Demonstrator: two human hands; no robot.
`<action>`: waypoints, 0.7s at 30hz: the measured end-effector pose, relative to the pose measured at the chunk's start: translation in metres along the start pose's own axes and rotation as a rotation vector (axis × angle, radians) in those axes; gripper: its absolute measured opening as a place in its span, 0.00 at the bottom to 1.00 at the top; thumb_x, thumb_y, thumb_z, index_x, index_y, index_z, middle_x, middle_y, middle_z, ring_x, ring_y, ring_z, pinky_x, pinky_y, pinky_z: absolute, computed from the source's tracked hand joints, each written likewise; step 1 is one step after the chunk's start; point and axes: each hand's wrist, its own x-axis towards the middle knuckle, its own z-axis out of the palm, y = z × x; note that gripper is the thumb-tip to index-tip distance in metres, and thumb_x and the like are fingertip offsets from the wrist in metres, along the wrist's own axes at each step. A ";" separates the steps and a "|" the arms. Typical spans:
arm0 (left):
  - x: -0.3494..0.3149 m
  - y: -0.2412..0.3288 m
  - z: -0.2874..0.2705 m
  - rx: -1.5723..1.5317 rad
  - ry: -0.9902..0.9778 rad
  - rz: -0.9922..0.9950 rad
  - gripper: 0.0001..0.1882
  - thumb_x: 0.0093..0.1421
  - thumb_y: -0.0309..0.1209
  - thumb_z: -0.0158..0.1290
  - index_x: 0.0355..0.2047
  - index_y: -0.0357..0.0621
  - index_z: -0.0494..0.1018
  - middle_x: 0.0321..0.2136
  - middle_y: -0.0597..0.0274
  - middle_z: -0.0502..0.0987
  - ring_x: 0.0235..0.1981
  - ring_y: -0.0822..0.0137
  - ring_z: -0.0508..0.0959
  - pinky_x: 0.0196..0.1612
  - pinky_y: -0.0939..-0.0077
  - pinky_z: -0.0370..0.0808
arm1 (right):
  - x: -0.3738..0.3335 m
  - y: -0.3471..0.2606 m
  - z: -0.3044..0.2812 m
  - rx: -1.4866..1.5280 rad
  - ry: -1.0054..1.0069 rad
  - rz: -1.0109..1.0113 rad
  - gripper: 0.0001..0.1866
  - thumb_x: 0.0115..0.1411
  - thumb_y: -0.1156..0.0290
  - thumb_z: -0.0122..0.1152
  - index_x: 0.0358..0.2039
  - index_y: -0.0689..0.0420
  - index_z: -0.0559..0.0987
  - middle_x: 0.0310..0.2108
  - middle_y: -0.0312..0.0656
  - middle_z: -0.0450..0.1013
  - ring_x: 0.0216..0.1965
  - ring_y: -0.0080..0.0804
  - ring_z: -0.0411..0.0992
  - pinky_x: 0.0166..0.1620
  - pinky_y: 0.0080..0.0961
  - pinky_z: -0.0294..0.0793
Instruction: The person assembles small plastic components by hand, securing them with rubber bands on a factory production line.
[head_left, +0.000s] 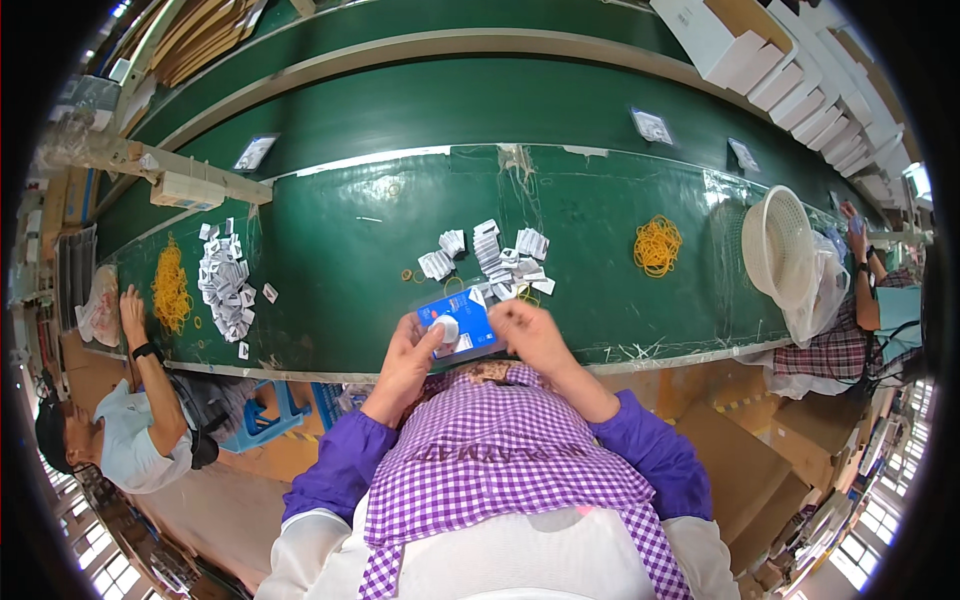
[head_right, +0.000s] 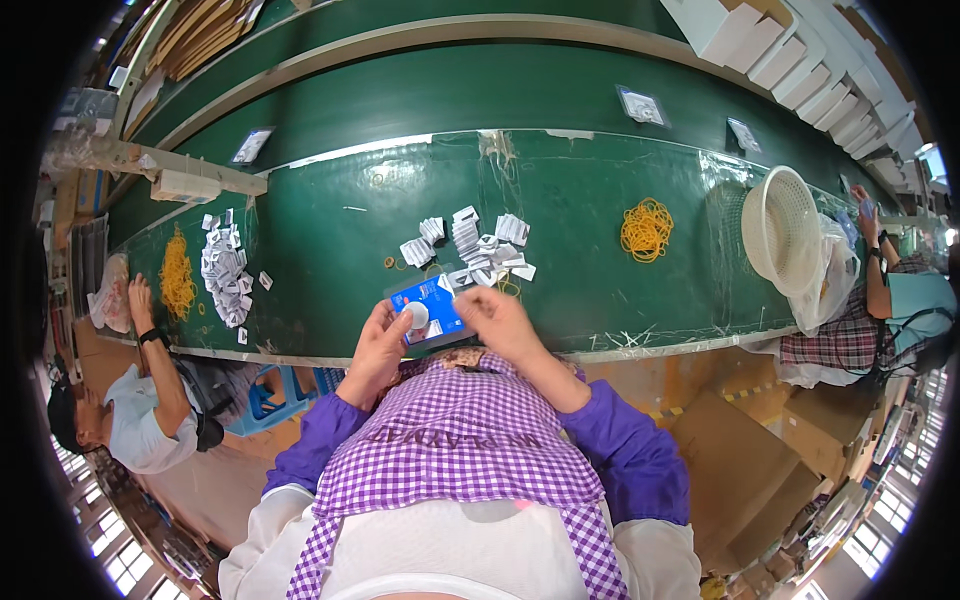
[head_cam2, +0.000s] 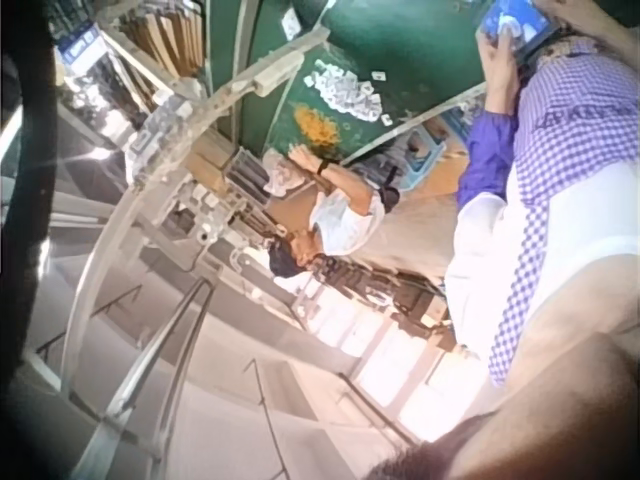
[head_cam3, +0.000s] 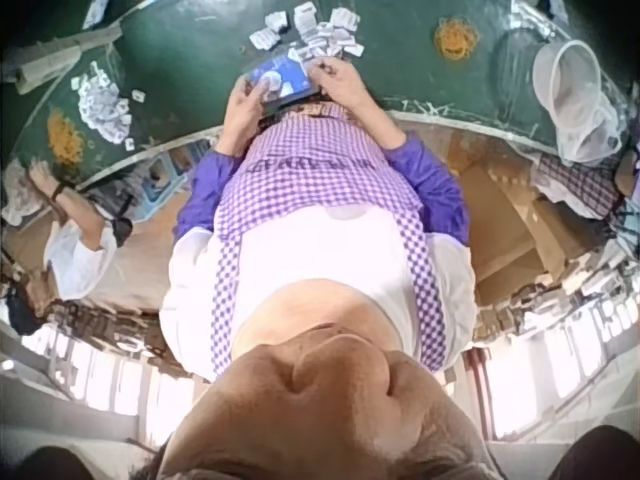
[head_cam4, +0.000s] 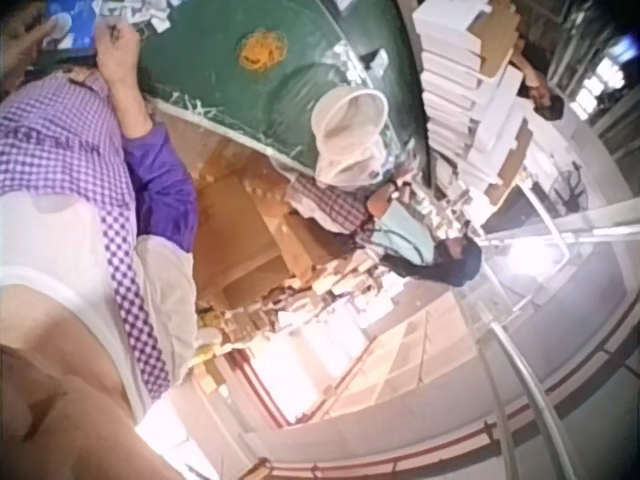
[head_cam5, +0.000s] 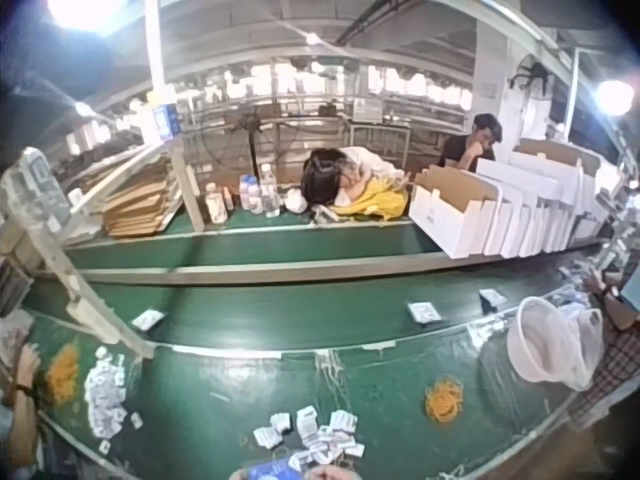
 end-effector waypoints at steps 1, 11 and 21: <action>-0.001 0.004 0.000 -0.004 0.003 0.000 0.23 0.60 0.34 0.50 0.49 0.32 0.57 0.43 0.54 0.69 0.44 0.68 0.71 0.47 0.75 0.69 | 0.006 0.007 -0.011 -0.021 0.104 -0.046 0.10 0.56 0.68 0.58 0.34 0.61 0.74 0.27 0.35 0.72 0.25 0.19 0.69 0.27 0.18 0.68; 0.004 -0.004 -0.010 -0.224 -0.048 -0.037 0.26 0.60 0.38 0.50 0.52 0.34 0.58 0.46 0.59 0.69 0.47 0.68 0.69 0.52 0.72 0.65 | 0.053 0.008 -0.077 -1.026 0.282 -0.327 0.11 0.48 0.76 0.61 0.33 0.59 0.74 0.28 0.44 0.68 0.27 0.33 0.69 0.33 0.26 0.69; 0.006 0.004 0.001 -0.389 -0.205 -0.077 0.26 0.58 0.40 0.52 0.51 0.37 0.62 0.43 0.64 0.71 0.42 0.72 0.70 0.50 0.75 0.67 | -0.008 -0.031 -0.040 -0.175 0.205 -0.392 0.08 0.52 0.82 0.56 0.34 0.64 0.75 0.35 0.42 0.73 0.34 0.22 0.72 0.35 0.16 0.73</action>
